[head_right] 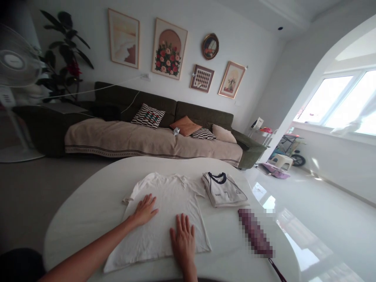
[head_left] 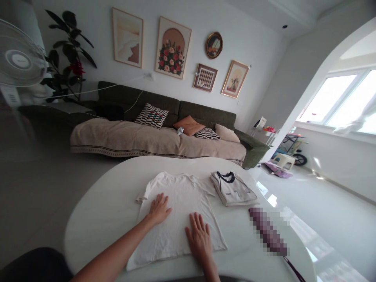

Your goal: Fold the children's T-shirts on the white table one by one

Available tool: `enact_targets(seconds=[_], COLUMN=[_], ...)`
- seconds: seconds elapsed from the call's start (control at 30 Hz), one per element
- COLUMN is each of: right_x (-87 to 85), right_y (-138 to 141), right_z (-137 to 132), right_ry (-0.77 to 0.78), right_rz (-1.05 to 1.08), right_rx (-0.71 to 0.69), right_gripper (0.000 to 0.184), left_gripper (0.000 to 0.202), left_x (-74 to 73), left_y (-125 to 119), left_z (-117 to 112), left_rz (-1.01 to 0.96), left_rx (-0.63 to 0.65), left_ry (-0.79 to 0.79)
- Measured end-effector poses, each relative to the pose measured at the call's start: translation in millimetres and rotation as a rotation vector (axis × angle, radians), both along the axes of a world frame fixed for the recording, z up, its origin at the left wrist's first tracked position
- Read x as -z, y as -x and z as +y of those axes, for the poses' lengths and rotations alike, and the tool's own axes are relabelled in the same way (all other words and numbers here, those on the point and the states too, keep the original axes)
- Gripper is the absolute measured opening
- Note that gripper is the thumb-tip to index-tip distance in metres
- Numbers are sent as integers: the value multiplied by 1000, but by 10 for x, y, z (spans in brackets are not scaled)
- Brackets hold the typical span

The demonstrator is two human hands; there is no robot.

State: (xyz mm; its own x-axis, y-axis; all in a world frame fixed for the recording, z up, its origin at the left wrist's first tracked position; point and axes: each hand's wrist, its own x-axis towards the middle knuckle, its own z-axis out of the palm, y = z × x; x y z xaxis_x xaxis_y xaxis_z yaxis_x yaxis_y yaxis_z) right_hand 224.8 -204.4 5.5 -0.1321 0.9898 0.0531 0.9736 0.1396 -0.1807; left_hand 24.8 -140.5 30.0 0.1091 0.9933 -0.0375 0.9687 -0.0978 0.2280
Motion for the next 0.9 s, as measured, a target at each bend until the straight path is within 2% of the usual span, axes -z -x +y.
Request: enact_targets(seconds=[0.13,0.23,0.3,0.37,0.53,0.6,0.67,0.77,0.9], right_x=[12,-22,-33,-34,-25,-30,-36,-39,-11], right_y=[-24,-26,-15,-8,-12,-6,0,-38,-235], right_z=[-18,-18,-17,-17,-14,-4,7,-3,-96], right_ry=[-11,-10,-10,-10,-1,10,22,47,78], right_rz=[0,3,7,15,14,10,2,-6,-10], right_rx=[5,9,12,10,12,7,8,19,81], right_gripper=[56,56,56,56,56,56,56,56,59], left_gripper=[47,48,54,55,48,48,50,52,52], left_x=[-198,-383,-423,-358,85,217,276,275,274], left_y=[481,904,1042,1009,527,413,409,512,590], left_z=[381,637,728,724,463,385,367,402,418], left_rz=[15,65,94,110,91,71,57,53,66], left_rx=[-22,-256,-400,-424,-162,-111,-109,-106,-86], left_ry=[-9,-91,-154,-200,-203,-192,-189,-189,-215])
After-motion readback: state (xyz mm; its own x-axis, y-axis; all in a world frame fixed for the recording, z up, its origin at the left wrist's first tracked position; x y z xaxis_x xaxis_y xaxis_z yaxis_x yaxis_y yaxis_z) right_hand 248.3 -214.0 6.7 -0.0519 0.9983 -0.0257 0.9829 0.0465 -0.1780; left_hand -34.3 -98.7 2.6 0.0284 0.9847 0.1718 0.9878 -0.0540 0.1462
